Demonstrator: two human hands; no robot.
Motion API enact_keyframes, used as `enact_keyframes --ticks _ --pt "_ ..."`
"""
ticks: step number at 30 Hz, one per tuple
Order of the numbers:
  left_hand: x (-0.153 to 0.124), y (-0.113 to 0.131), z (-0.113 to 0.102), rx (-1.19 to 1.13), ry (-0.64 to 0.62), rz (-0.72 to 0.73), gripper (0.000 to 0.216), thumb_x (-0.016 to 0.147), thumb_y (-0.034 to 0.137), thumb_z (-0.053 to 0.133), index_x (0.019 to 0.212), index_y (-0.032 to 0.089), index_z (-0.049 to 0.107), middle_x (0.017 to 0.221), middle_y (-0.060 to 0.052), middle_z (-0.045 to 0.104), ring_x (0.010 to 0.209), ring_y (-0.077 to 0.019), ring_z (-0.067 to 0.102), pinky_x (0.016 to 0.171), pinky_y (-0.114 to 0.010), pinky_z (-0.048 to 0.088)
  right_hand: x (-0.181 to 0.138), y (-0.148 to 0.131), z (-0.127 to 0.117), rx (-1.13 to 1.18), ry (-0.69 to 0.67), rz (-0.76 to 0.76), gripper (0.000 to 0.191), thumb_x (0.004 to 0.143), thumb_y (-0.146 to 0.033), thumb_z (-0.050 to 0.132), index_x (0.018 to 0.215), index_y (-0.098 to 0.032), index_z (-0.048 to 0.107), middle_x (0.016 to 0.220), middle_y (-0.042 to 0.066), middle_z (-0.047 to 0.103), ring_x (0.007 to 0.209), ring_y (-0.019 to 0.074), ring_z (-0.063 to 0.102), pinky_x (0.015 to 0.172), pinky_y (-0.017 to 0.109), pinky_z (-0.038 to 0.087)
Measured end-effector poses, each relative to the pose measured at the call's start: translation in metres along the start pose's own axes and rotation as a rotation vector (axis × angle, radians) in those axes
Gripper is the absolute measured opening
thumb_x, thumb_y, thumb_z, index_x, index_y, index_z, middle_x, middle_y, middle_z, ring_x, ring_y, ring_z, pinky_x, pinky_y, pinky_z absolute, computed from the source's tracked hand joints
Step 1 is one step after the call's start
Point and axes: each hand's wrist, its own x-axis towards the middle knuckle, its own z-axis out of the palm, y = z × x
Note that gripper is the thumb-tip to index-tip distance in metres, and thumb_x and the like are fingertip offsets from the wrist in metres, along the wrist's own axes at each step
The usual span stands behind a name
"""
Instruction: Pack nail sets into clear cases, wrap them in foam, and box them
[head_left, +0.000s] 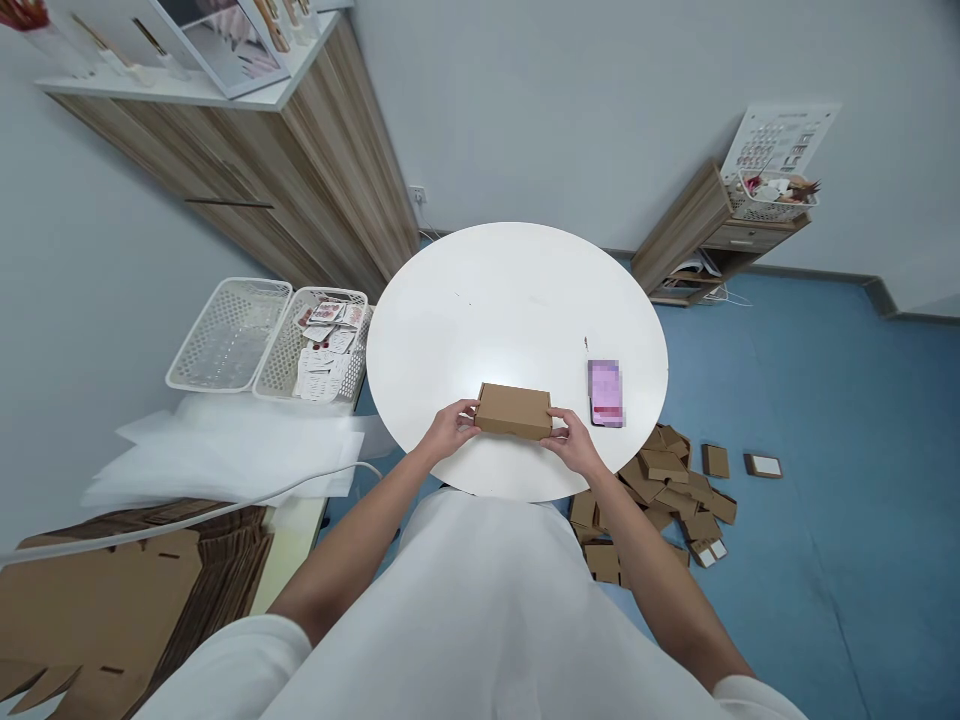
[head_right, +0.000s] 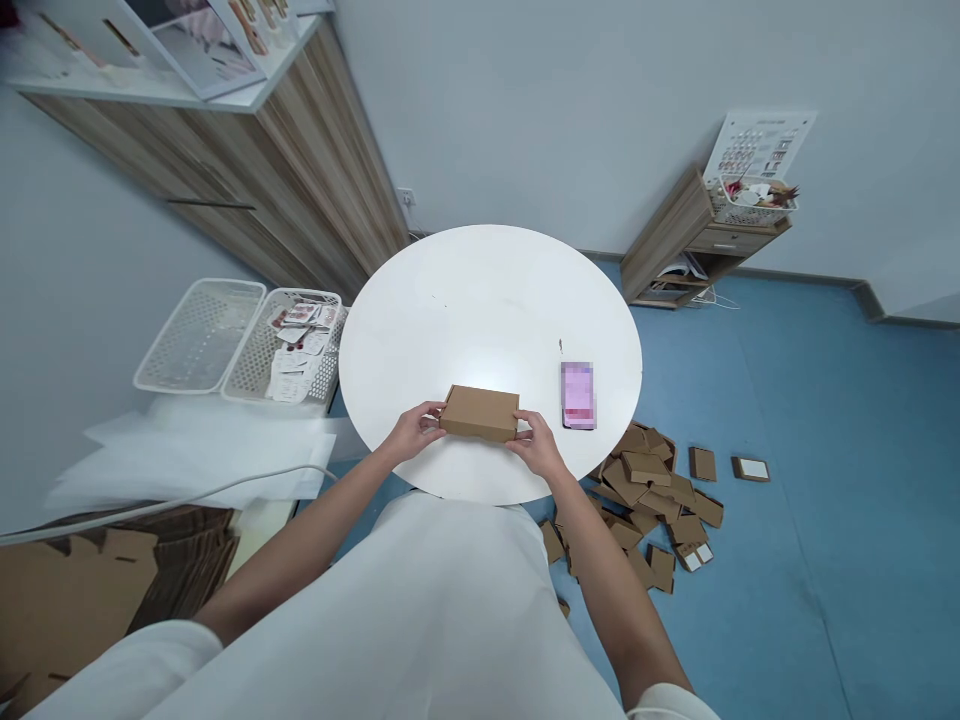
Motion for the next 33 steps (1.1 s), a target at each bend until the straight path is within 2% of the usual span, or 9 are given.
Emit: enact_keyframes --ticks 5,9,13,17,22,25,28,31,33 --pt "-0.004 -0.010 0.009 0.013 0.058 -0.004 0.042 0.072 0.023 0.059 0.113 0.020 0.049 0.101 -0.006 0.057 0.079 -0.0143 0.061 0.080 -0.035 0.049 0.000 0.010 0.012 -0.010 0.069 -0.027 0.045 0.065 -0.032 0.064 0.106 -0.026 0.049 0.122 0.006 0.041 0.072 0.0122 0.057 0.074 0.036 0.053" --pt "-0.005 -0.014 0.016 0.042 0.114 0.009 0.041 0.073 0.017 0.054 0.114 0.020 0.048 0.106 -0.007 0.056 0.087 -0.0159 0.059 0.082 -0.036 0.049 0.002 0.015 0.021 -0.061 0.113 -0.058 0.043 0.068 -0.028 0.061 0.110 -0.025 0.048 0.123 0.008 0.043 0.075 0.0141 0.057 0.077 0.039 0.052" --pt "-0.004 -0.016 0.024 0.103 0.176 0.031 0.041 0.074 0.013 0.049 0.114 0.020 0.046 0.108 -0.007 0.054 0.092 -0.0155 0.057 0.084 -0.035 0.047 0.005 0.022 0.034 -0.146 0.166 -0.107 0.044 0.072 -0.023 0.053 0.115 -0.023 0.045 0.127 0.009 0.041 0.094 0.0179 0.055 0.084 0.039 0.048" --pt "-0.006 -0.017 0.031 0.173 0.152 0.016 0.039 0.073 0.019 0.053 0.111 0.020 0.046 0.104 -0.006 0.055 0.094 -0.0172 0.055 0.085 -0.035 0.044 0.005 0.024 0.041 -0.280 0.207 -0.071 0.047 0.073 -0.022 0.048 0.120 -0.022 0.040 0.133 0.009 0.039 0.115 0.0209 0.045 0.094 0.042 0.040" --pt "-0.005 -0.018 0.033 0.209 0.149 -0.071 0.033 0.073 0.028 0.055 0.104 0.019 0.047 0.098 -0.005 0.056 0.092 -0.0185 0.054 0.082 -0.035 0.044 0.000 0.021 0.043 -0.317 0.174 -0.018 0.050 0.071 -0.027 0.053 0.119 -0.022 0.040 0.135 0.008 0.037 0.119 0.0213 0.041 0.098 0.042 0.034" --pt "0.001 -0.019 0.028 0.144 0.170 -0.191 0.036 0.075 0.034 0.055 0.106 0.019 0.044 0.094 -0.005 0.057 0.086 -0.0173 0.056 0.076 -0.033 0.045 0.001 0.019 0.042 -0.201 0.202 0.045 0.053 0.071 -0.032 0.055 0.120 -0.022 0.038 0.130 0.008 0.043 0.116 0.0200 0.045 0.095 0.039 0.037" --pt "0.010 -0.021 0.020 0.072 0.187 -0.306 0.039 0.075 0.038 0.055 0.107 0.018 0.044 0.093 -0.005 0.057 0.077 -0.0148 0.057 0.072 -0.031 0.046 0.006 0.017 0.040 -0.103 0.297 0.199 0.056 0.072 -0.040 0.053 0.122 -0.021 0.037 0.123 0.010 0.048 0.108 0.0194 0.050 0.087 0.035 0.043" --pt "0.019 -0.022 0.015 0.038 0.171 -0.333 0.038 0.073 0.039 0.057 0.104 0.018 0.048 0.091 -0.005 0.057 0.071 -0.0133 0.057 0.070 -0.030 0.046 0.014 0.015 0.041 -0.080 0.375 0.345 0.052 0.075 -0.044 0.047 0.121 -0.020 0.040 0.112 0.009 0.054 0.095 0.0182 0.055 0.082 0.033 0.044" --pt "0.022 -0.024 0.015 0.020 0.139 -0.323 0.040 0.072 0.039 0.059 0.105 0.019 0.049 0.091 -0.005 0.057 0.069 -0.0127 0.057 0.068 -0.029 0.047 0.018 0.015 0.046 -0.089 0.405 0.378 0.050 0.075 -0.045 0.045 0.118 -0.020 0.044 0.107 0.008 0.057 0.090 0.0180 0.056 0.080 0.033 0.045"
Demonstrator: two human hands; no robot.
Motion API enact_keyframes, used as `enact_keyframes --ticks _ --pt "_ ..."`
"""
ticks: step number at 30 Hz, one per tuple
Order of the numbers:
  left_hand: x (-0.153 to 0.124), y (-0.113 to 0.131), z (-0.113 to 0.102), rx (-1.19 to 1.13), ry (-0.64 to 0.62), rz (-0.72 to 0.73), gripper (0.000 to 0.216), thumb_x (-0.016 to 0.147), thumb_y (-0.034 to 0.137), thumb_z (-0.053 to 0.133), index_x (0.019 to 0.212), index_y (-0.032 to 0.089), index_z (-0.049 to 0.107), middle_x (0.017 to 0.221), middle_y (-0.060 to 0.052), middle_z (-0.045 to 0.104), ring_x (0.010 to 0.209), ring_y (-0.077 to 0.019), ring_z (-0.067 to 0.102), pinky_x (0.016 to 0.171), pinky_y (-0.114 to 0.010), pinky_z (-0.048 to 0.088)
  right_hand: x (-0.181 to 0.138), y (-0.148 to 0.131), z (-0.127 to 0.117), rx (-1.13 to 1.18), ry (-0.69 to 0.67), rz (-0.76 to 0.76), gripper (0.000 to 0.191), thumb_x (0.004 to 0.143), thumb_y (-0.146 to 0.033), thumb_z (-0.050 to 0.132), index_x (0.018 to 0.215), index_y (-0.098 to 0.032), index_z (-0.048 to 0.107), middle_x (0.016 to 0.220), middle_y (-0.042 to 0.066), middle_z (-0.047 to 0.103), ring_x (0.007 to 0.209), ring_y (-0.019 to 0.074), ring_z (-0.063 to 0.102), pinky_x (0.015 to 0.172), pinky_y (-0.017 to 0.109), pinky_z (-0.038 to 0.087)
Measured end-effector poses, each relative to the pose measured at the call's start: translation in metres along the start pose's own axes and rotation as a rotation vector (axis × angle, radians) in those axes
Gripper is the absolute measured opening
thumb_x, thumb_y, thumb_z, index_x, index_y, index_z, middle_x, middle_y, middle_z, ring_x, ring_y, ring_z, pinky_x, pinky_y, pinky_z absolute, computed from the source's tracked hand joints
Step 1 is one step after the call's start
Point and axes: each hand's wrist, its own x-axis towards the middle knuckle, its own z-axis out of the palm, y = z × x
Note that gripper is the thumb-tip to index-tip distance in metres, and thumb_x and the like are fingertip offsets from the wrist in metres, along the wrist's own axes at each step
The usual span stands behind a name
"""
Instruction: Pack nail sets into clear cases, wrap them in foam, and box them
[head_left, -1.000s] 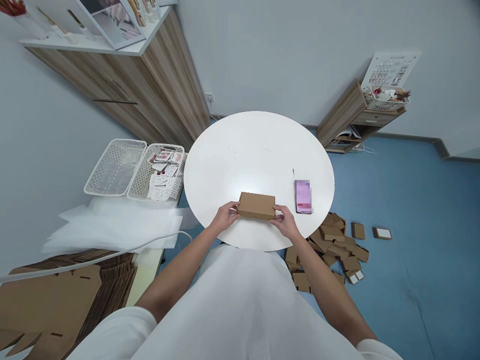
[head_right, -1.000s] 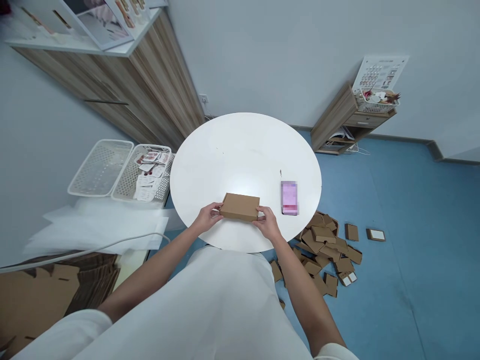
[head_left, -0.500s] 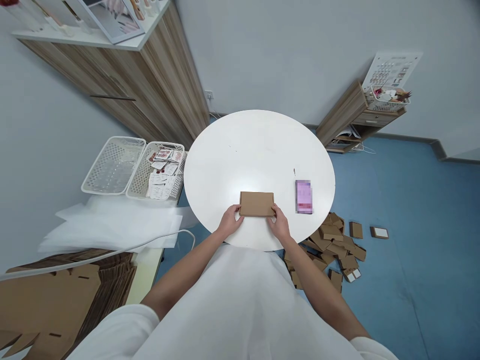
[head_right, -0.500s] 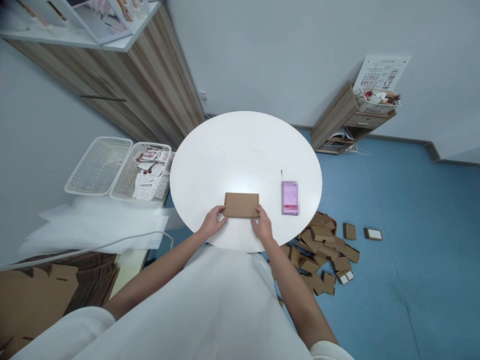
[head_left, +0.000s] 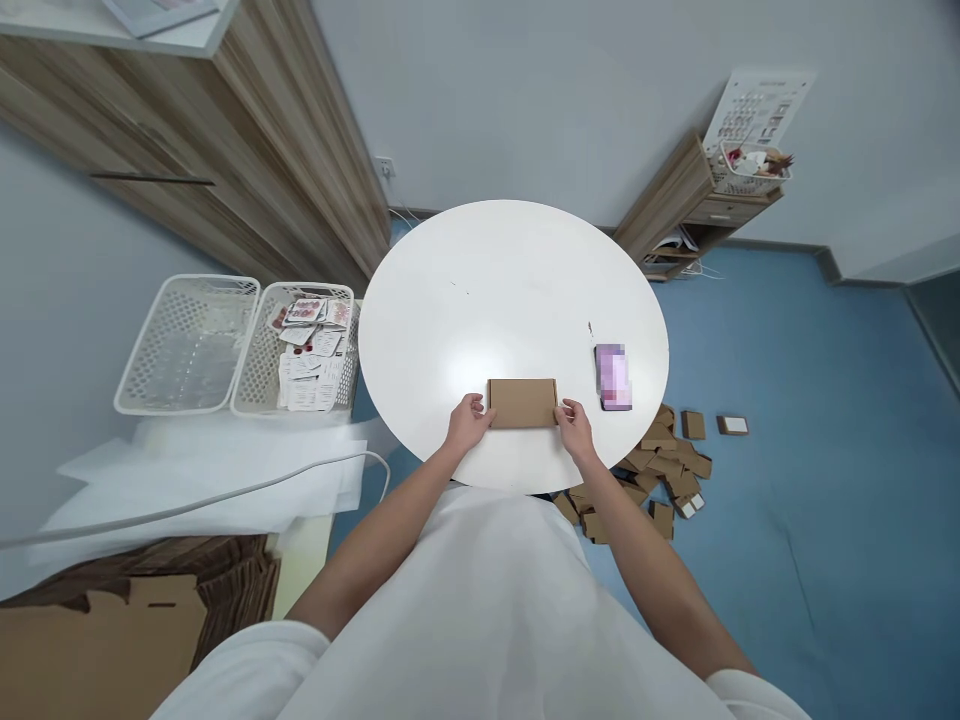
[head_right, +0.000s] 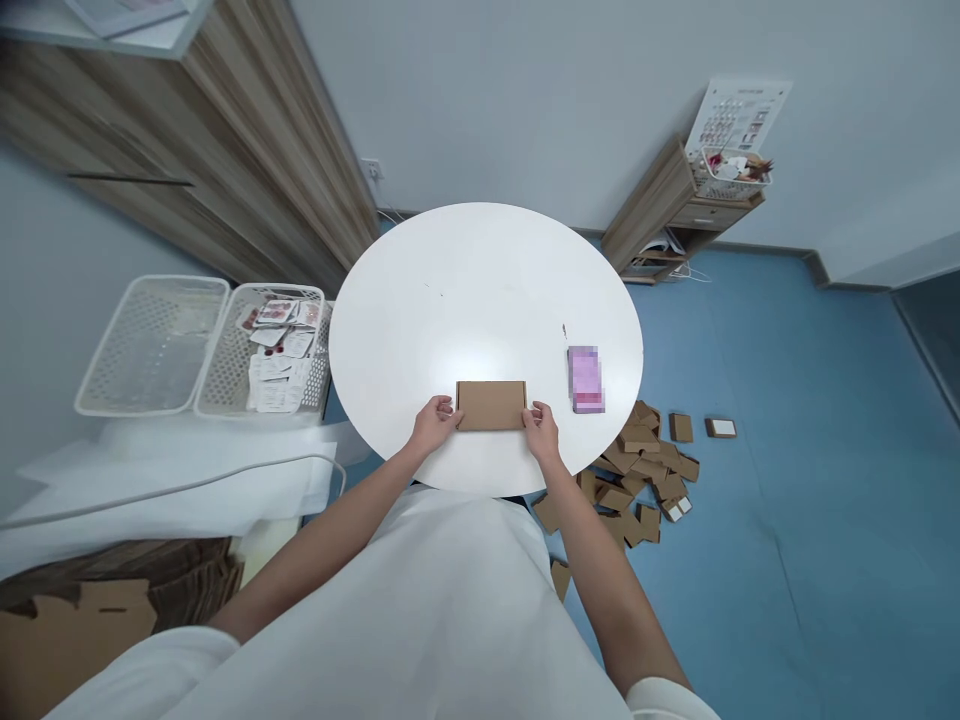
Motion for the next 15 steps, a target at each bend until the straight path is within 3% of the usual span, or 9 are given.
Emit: enact_keyframes --ticks 4,8,15 --pt "0.001 -0.005 0.005 0.008 -0.049 0.069 0.042 0.071 0.033 0.061 0.109 0.018 0.049 0.091 -0.005 0.057 0.070 -0.0132 0.056 0.068 -0.029 0.048 -0.008 0.001 0.018 -0.062 0.084 -0.029 0.047 0.077 -0.044 0.041 0.116 -0.019 0.048 0.103 0.007 0.059 0.086 0.0181 0.056 0.078 0.032 0.044" --pt "0.001 -0.007 0.004 0.060 -0.078 0.167 0.041 0.074 0.028 0.058 0.113 0.017 0.051 0.094 -0.007 0.056 0.071 -0.0142 0.057 0.070 -0.030 0.049 -0.023 0.005 0.028 -0.156 0.171 -0.055 0.050 0.080 -0.040 0.037 0.125 -0.019 0.042 0.104 0.008 0.059 0.089 0.0188 0.054 0.082 0.034 0.041" --pt "-0.003 -0.002 0.003 0.093 -0.083 0.187 0.042 0.075 0.027 0.054 0.116 0.018 0.051 0.095 -0.008 0.055 0.074 -0.0161 0.057 0.072 -0.033 0.048 -0.029 0.006 0.020 -0.129 0.108 -0.079 0.048 0.079 -0.039 0.038 0.123 -0.020 0.043 0.098 0.006 0.058 0.081 0.0171 0.054 0.076 0.032 0.044"
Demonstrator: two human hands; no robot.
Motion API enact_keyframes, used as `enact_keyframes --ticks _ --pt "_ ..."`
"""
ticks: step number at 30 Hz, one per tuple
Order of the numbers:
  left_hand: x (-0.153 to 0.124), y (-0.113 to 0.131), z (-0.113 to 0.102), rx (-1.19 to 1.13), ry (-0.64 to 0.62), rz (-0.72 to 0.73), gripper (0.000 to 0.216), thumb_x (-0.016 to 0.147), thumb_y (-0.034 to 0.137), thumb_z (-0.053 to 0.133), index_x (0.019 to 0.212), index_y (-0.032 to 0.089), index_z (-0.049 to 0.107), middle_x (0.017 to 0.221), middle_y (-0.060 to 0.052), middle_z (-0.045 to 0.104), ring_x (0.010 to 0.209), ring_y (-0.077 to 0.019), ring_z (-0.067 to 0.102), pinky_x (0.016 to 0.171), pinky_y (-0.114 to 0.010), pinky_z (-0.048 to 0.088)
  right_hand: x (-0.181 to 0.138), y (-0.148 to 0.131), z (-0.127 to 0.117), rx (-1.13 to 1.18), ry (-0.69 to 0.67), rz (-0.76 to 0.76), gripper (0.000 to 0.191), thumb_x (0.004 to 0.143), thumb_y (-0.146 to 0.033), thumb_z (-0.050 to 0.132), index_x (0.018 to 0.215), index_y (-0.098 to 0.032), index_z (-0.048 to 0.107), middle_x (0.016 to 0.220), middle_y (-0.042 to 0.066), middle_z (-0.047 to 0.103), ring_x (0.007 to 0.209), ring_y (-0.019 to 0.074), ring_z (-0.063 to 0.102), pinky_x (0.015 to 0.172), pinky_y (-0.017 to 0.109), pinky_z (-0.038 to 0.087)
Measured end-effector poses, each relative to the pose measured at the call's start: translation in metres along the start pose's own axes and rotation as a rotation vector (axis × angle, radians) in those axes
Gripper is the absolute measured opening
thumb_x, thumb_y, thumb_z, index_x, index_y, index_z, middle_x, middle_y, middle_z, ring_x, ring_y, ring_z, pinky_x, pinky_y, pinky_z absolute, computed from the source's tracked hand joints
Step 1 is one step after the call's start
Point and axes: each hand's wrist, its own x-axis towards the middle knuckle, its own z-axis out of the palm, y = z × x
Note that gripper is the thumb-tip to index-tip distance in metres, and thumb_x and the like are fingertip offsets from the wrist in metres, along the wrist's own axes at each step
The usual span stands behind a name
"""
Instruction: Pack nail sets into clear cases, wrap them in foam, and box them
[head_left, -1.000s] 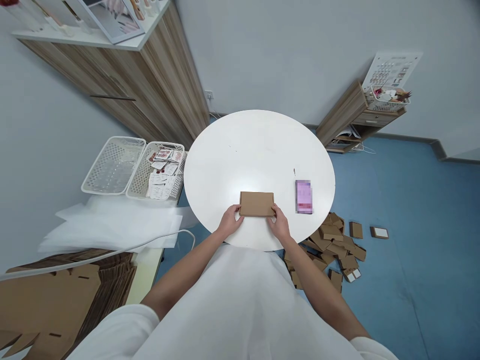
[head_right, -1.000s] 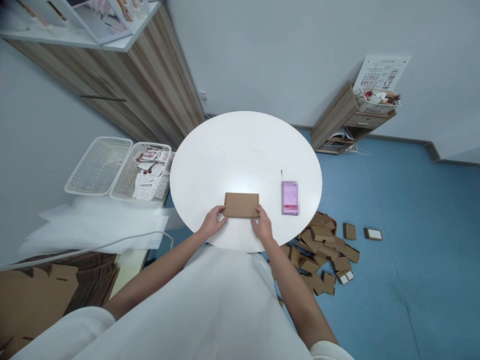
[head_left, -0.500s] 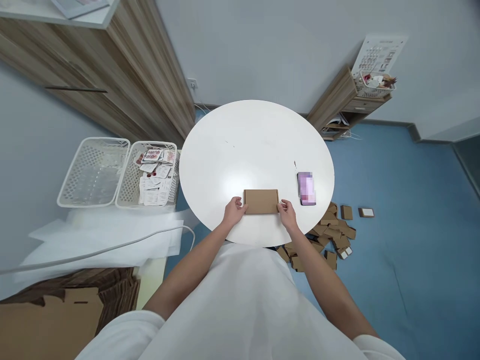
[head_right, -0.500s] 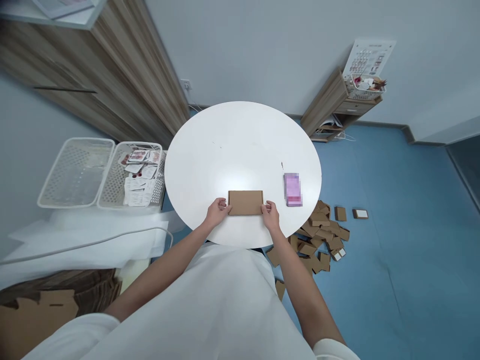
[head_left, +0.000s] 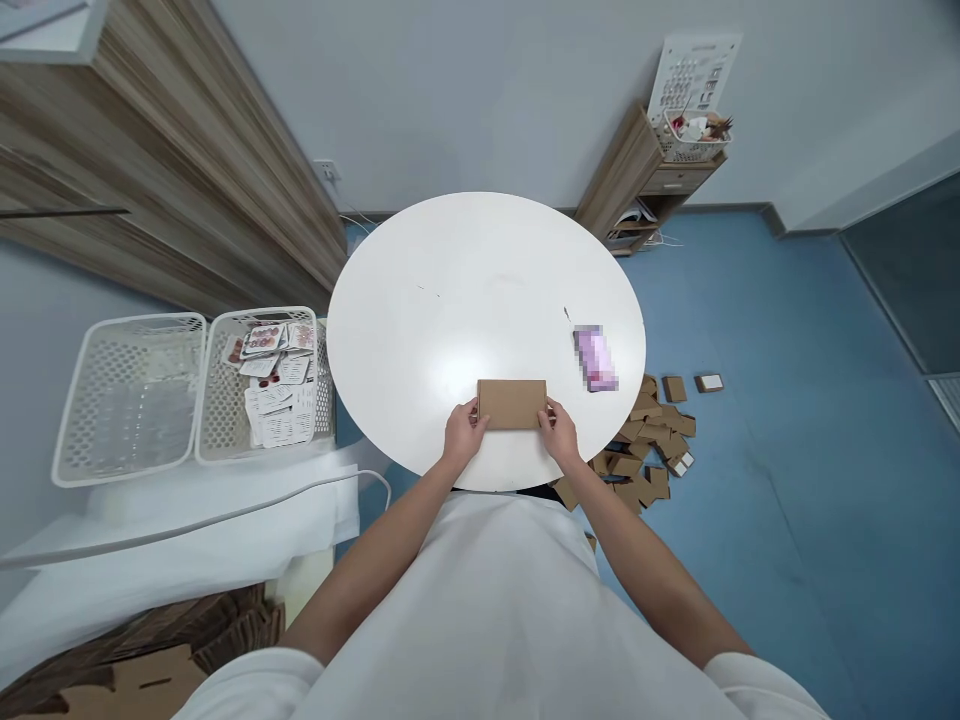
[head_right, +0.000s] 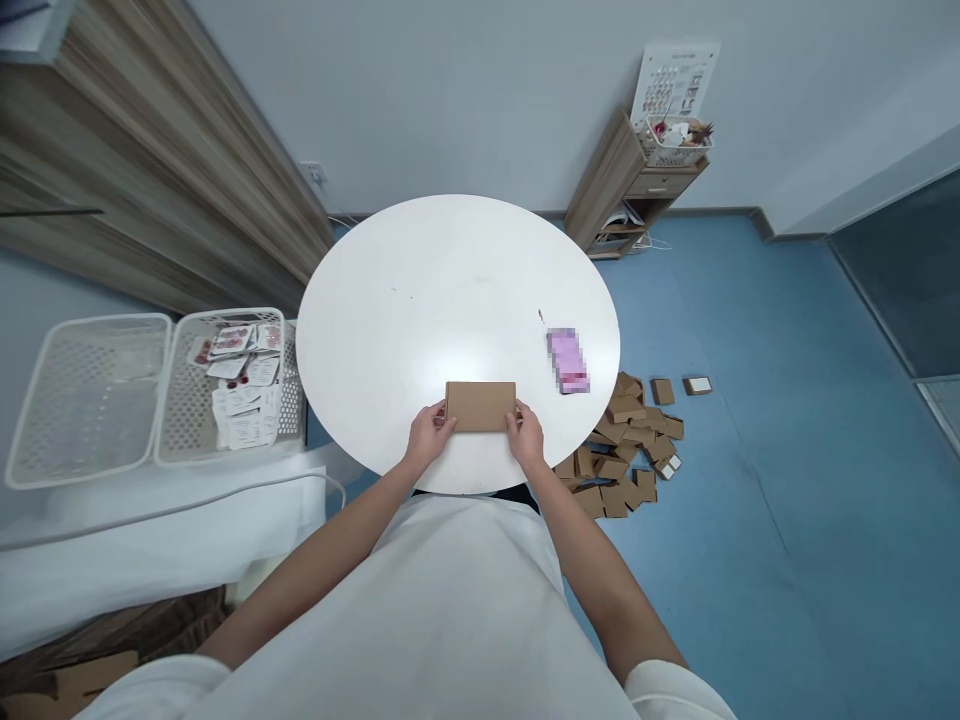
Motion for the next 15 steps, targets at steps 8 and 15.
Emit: enact_keyframes --ticks 8,15 --pt "-0.024 0.032 0.023 0.029 0.211 -0.122 0.043 0.072 0.022 0.053 0.115 0.019 0.050 0.099 -0.008 0.050 0.080 -0.0167 0.053 0.072 -0.032 0.047 0.006 0.003 -0.028 0.163 -0.139 -0.015 0.037 0.072 -0.037 0.048 0.105 -0.020 0.051 0.087 0.003 0.056 0.069 0.0142 0.054 0.064 0.028 0.045" --pt "-0.045 0.106 0.089 0.129 0.220 0.054 0.049 0.072 0.034 0.056 0.118 0.020 0.046 0.100 -0.008 0.044 0.088 -0.0179 0.050 0.068 -0.031 0.049 -0.011 0.053 -0.118 0.393 0.022 -0.083 0.037 0.070 -0.035 0.053 0.103 -0.018 0.050 0.080 0.001 0.054 0.062 0.0111 0.050 0.059 0.025 0.043"
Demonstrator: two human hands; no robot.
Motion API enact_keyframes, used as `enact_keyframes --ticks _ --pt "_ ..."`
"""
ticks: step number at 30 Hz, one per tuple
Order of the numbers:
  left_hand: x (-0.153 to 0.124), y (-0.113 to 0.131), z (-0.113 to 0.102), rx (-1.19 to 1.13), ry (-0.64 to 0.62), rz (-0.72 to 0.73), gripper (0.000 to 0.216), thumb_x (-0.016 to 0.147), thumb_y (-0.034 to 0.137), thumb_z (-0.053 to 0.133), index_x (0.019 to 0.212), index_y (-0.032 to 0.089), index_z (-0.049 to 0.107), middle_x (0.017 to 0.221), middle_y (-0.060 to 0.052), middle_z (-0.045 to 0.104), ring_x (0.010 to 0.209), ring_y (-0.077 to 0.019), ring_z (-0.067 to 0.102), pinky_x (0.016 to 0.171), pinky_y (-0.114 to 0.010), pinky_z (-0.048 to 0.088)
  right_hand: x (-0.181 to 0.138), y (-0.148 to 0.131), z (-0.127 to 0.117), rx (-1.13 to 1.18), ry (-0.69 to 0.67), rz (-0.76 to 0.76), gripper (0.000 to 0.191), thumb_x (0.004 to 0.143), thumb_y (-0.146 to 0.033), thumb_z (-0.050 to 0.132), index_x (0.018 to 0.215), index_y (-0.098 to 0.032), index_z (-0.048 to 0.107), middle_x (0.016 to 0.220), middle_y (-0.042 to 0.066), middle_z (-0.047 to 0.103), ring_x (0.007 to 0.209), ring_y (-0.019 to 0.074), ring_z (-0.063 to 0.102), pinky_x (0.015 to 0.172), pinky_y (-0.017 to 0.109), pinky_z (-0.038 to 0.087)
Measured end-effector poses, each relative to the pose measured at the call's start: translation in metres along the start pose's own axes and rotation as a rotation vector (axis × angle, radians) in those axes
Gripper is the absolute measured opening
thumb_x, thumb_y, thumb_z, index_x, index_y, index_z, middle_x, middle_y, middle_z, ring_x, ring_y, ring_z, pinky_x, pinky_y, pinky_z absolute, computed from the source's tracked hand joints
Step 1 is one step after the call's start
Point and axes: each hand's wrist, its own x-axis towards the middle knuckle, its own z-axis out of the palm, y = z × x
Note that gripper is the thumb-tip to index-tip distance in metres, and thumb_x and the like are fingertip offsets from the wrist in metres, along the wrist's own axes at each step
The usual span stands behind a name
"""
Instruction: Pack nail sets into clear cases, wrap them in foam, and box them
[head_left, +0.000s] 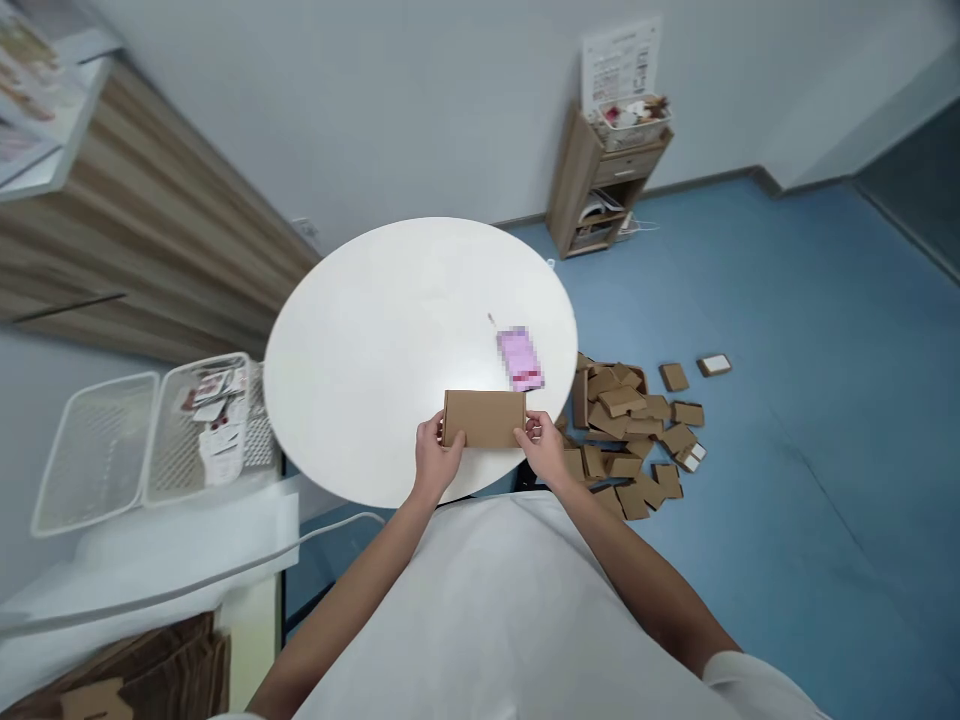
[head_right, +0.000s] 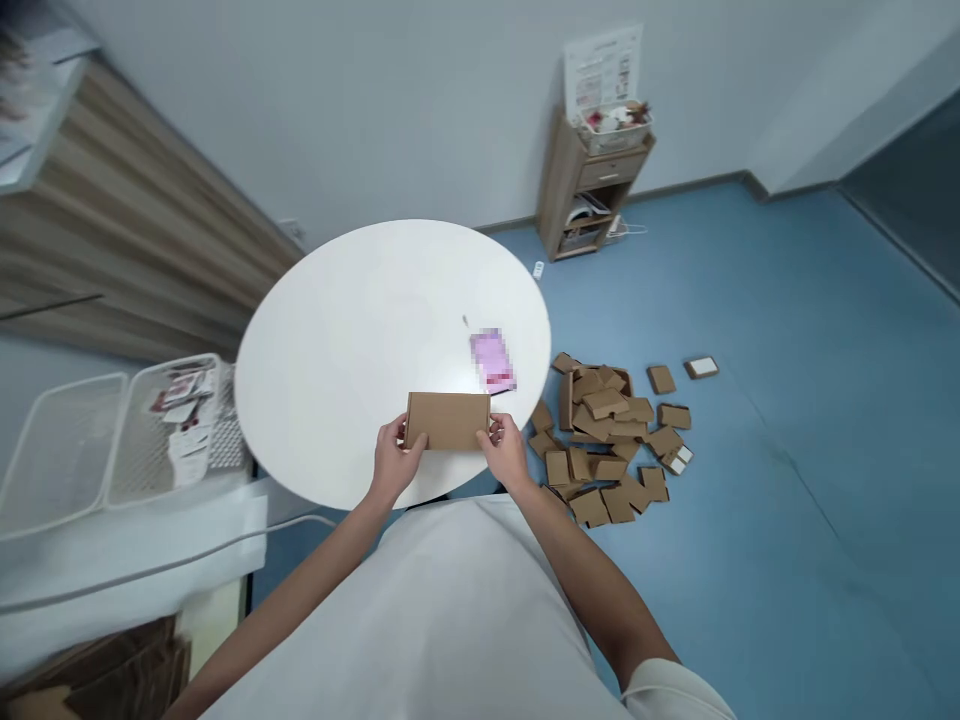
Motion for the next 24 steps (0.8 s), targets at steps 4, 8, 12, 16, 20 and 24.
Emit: enact_keyframes --ticks 4,8,12,16,20,24 --pt "-0.001 0.053 0.054 0.072 -0.199 0.186 0.053 0.075 0.034 0.054 0.124 0.020 0.040 0.097 -0.007 0.047 0.084 -0.0175 0.052 0.068 -0.032 0.049 -0.005 0.025 -0.076 -0.040 0.143 0.015 0.042 0.071 -0.036 0.053 0.108 -0.017 0.049 0.078 0.001 0.054 0.060 0.0115 0.049 0.058 0.026 0.043" --pt "-0.001 0.100 0.126 0.131 -0.455 0.320 0.060 0.074 0.032 0.056 0.128 0.020 0.034 0.100 -0.008 0.048 0.085 -0.0177 0.053 0.072 -0.033 0.048 -0.016 0.056 -0.147 -0.160 0.348 0.100 0.045 0.075 -0.041 0.048 0.113 -0.017 0.048 0.088 0.006 0.054 0.065 0.0142 0.050 0.062 0.029 0.044" --pt "-0.001 0.143 0.202 0.204 -0.666 0.389 0.065 0.072 0.032 0.059 0.129 0.016 0.033 0.104 -0.011 0.049 0.094 -0.0209 0.052 0.081 -0.034 0.045 -0.025 0.083 -0.204 -0.270 0.486 0.214 0.053 0.075 -0.042 0.046 0.123 -0.018 0.043 0.101 0.010 0.051 0.086 0.0210 0.053 0.073 0.034 0.044" --pt "0.002 0.184 0.262 0.208 -0.786 0.433 0.072 0.070 0.036 0.060 0.132 0.015 0.029 0.112 -0.013 0.046 0.104 -0.0236 0.050 0.087 -0.035 0.041 -0.023 0.097 -0.248 -0.315 0.550 0.287 0.065 0.075 -0.046 0.046 0.132 -0.020 0.031 0.111 0.012 0.047 0.092 0.0235 0.053 0.076 0.036 0.045" --pt "0.007 0.210 0.292 0.155 -0.853 0.531 0.076 0.069 0.039 0.061 0.133 0.016 0.028 0.120 -0.014 0.044 0.112 -0.0250 0.045 0.093 -0.036 0.037 -0.017 0.104 -0.272 -0.310 0.635 0.253 0.068 0.074 -0.046 0.048 0.134 -0.023 0.027 0.122 0.013 0.041 0.093 0.0224 0.054 0.078 0.037 0.045" --pt "0.007 0.206 0.285 0.205 -0.868 0.591 0.075 0.071 0.040 0.058 0.134 0.011 0.027 0.134 -0.018 0.033 0.125 -0.0294 0.031 0.100 -0.040 0.029 -0.026 0.112 -0.264 -0.271 0.645 0.225 0.059 0.077 -0.043 0.044 0.130 -0.021 0.034 0.133 0.014 0.031 0.098 0.0223 0.054 0.077 0.035 0.047"
